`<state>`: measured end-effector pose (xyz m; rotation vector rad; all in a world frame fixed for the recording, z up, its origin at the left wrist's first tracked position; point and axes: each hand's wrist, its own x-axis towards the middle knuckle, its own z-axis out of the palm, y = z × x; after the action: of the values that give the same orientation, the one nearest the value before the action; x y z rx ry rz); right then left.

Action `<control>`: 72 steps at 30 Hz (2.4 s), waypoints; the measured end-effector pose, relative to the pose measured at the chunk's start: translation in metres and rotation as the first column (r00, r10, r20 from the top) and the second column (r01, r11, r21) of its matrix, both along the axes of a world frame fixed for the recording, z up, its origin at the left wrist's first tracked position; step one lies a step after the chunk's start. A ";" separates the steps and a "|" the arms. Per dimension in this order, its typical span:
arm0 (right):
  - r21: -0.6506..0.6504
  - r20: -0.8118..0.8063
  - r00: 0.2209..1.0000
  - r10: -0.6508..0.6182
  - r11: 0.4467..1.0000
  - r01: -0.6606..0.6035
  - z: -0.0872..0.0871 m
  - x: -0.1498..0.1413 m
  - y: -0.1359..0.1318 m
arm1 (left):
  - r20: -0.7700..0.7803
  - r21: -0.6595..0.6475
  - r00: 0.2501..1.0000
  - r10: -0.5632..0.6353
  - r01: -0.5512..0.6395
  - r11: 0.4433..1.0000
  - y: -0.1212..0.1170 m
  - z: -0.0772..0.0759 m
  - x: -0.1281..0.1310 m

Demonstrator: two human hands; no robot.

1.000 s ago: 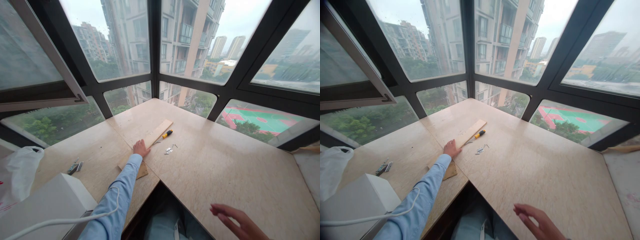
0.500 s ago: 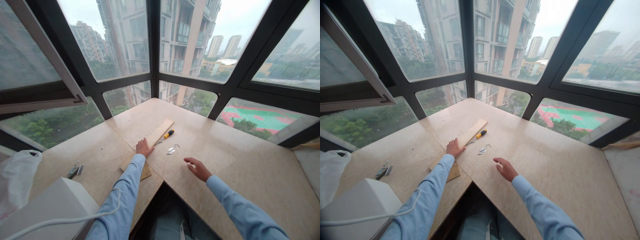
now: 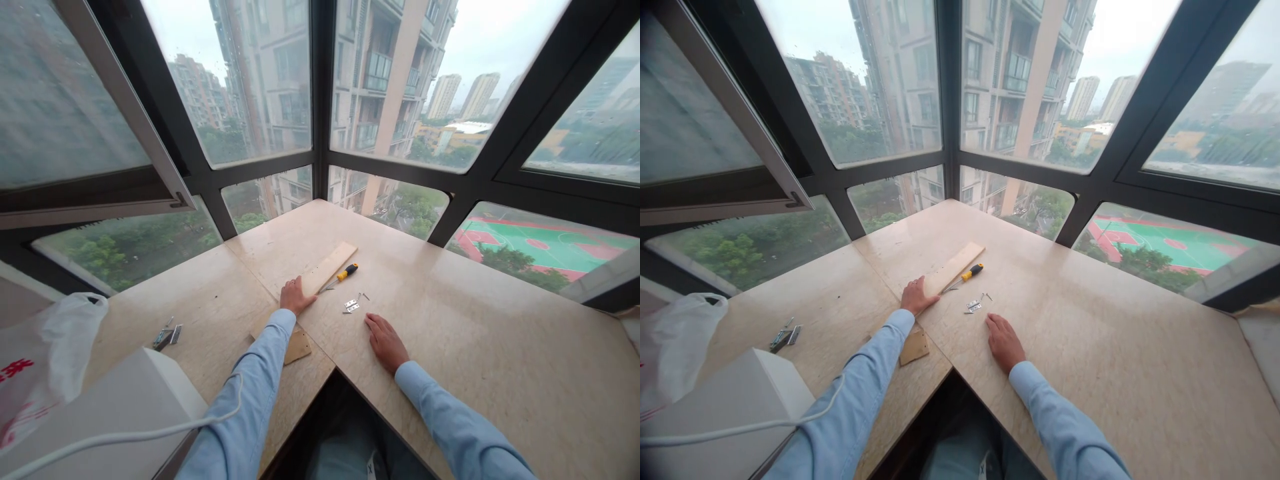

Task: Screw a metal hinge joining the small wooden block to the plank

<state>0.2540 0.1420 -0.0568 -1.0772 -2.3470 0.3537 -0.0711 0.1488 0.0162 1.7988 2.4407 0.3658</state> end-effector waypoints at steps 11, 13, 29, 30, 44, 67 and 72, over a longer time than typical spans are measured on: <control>0.116 0.075 0.997 -0.006 0.993 -0.003 -0.002 -0.002 -0.004 | 0.363 0.334 0.900 -0.242 0.117 0.935 0.009 -0.019 -0.035; 0.133 0.075 0.997 -0.011 0.991 0.001 -0.002 -0.002 -0.003 | 0.385 0.367 0.881 -0.276 0.129 0.921 0.010 -0.019 -0.041; 0.012 0.057 0.997 -0.060 0.998 0.059 0.016 -0.005 -0.005 | 0.245 0.146 0.960 -0.134 0.100 0.984 0.007 -0.017 -0.028; 0.011 0.057 0.997 -0.061 0.998 0.060 0.016 -0.005 -0.005 | 0.260 0.168 0.958 -0.123 0.081 0.983 0.006 -0.018 -0.027; -0.107 -0.054 0.997 -0.061 0.993 0.054 0.015 -0.005 -0.004 | 0.279 0.319 0.956 -0.094 0.000 0.948 -0.002 0.001 -0.026; -0.571 -0.801 0.408 -0.438 0.765 -0.298 0.122 0.073 -0.029 | 0.559 0.607 0.757 -0.339 -0.096 0.789 -0.049 0.070 0.239; -0.674 -0.732 0.252 -0.633 0.727 -0.133 0.168 0.102 -0.027 | 0.523 0.605 0.747 -0.410 0.013 0.796 -0.068 0.059 0.308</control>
<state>0.3556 0.1150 0.1108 -1.0397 -0.8348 1.3158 0.2366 0.0805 0.0751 1.6979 1.6918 1.5390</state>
